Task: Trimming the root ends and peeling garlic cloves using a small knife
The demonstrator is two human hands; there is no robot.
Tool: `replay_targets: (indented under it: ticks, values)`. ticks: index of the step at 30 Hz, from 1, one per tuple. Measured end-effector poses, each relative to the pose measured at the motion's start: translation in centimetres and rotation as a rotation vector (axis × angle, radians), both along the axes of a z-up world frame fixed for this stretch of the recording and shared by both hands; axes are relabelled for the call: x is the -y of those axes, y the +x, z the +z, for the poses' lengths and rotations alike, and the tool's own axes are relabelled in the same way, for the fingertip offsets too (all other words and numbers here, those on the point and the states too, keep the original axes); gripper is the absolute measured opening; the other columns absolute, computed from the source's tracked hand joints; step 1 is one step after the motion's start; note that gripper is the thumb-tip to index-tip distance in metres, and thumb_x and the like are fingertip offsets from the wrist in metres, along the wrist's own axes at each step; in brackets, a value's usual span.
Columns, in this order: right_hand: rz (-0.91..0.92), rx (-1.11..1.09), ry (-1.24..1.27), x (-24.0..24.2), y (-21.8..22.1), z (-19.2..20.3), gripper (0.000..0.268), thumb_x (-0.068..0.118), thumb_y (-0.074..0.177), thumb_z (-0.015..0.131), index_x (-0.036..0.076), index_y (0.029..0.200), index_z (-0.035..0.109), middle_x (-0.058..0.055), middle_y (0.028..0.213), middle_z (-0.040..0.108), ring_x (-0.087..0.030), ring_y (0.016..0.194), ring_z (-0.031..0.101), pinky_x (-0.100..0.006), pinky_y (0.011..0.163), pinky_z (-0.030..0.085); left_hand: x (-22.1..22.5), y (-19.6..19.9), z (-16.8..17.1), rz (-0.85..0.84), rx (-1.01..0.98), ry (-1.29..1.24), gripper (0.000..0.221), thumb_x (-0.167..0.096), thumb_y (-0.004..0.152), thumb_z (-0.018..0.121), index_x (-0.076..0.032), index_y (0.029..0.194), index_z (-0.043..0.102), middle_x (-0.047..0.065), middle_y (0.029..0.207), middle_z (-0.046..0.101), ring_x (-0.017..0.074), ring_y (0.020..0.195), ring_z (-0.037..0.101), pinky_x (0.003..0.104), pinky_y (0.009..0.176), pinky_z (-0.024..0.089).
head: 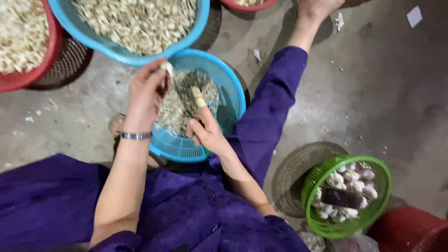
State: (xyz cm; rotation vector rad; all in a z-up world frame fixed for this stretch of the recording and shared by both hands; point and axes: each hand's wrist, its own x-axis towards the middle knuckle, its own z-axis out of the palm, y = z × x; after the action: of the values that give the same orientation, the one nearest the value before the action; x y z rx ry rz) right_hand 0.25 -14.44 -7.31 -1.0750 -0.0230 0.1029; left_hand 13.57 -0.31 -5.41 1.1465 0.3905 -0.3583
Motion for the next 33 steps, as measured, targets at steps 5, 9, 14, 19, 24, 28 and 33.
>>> replay_targets:
  ticks: [5, 9, 14, 19, 24, 28, 33]
  values:
    - [-0.039, 0.053, -0.173, -0.1, -3.2, -1.1, 0.043, -0.001, 0.106, 0.047, -0.006, 0.147, 0.034, -0.014, 0.07, 0.068, -0.014, 0.039, 0.059, -0.022, 0.036, 0.047, 0.1, -6.4, 2.2, -0.083, -0.015, -0.069, 0.025, -0.004, 0.098, 0.065, 0.001, 0.122, 0.064, 0.012, 0.082, 0.067, 0.0126, 0.067, 0.068, 0.017, 0.047, 0.052]
    - [-0.064, 0.015, 0.153, 0.4, -4.1, 4.1, 0.043, 0.007, 0.11, 0.04, 0.001, 0.152, 0.037, -0.011, 0.062, 0.061, -0.013, 0.034, 0.052, -0.026, 0.035, 0.049, -1.6, -9.0, 5.4, -0.267, 0.146, 0.143, 0.023, 0.002, 0.095, 0.067, 0.0, 0.117, 0.07, 0.009, 0.074, 0.061, 0.0106, 0.069, 0.059, 0.024, 0.064, 0.053]
    - [-0.083, 0.053, 0.401, 0.7, -6.1, 5.4, 0.05, 0.007, 0.112, 0.037, 0.007, 0.161, 0.026, -0.01, 0.065, 0.05, -0.011, 0.035, 0.045, -0.021, 0.034, 0.044, -2.6, -10.9, 6.2, -0.221, -0.023, -0.191, 0.023, -0.006, 0.099, 0.06, -0.004, 0.121, 0.065, 0.011, 0.084, 0.064, 0.0149, 0.077, 0.063, 0.024, 0.072, 0.053]
    - [-0.04, 0.09, 0.148, -1.4, -7.1, 4.2, 0.055, 0.003, 0.11, 0.04, 0.01, 0.163, 0.027, -0.013, 0.068, 0.057, -0.013, 0.037, 0.051, -0.02, 0.036, 0.048, -1.4, -13.1, 6.1, -0.146, -0.152, -0.387, 0.016, -0.007, 0.099, 0.067, -0.007, 0.115, 0.065, 0.009, 0.091, 0.071, 0.0146, 0.083, 0.071, 0.022, 0.076, 0.058]
    - [-0.021, 0.071, -0.004, -2.9, -7.5, 5.5, 0.062, -0.001, 0.109, 0.043, 0.004, 0.164, 0.016, -0.012, 0.075, 0.061, -0.011, 0.044, 0.054, -0.019, 0.041, 0.048, -2.2, -12.9, 6.4, -0.024, -0.098, -0.365, 0.014, -0.005, 0.097, 0.071, -0.007, 0.11, 0.066, 0.008, 0.092, 0.071, 0.0088, 0.072, 0.064, 0.018, 0.065, 0.055]
    - [0.003, 0.047, -0.056, -2.2, -7.5, 6.1, 0.059, -0.001, 0.108, 0.041, 0.0, 0.163, 0.018, -0.012, 0.071, 0.062, -0.01, 0.041, 0.053, -0.02, 0.039, 0.048, -3.6, -12.2, 7.9, -0.106, 0.033, -0.132, 0.011, 0.001, 0.099, 0.063, -0.005, 0.108, 0.063, 0.01, 0.089, 0.068, 0.0036, 0.062, 0.05, 0.016, 0.055, 0.044]
    - [0.072, 0.045, -0.105, -1.7, -7.2, 8.6, 0.065, -0.007, 0.103, 0.048, 0.0, 0.161, 0.022, -0.014, 0.07, 0.064, -0.014, 0.038, 0.055, -0.021, 0.037, 0.047, -4.9, -12.9, 8.3, -0.318, 0.21, 0.16, 0.018, 0.002, 0.095, 0.074, -0.004, 0.111, 0.076, -0.001, 0.088, 0.067, 0.0035, 0.086, 0.053, 0.021, 0.086, 0.052]
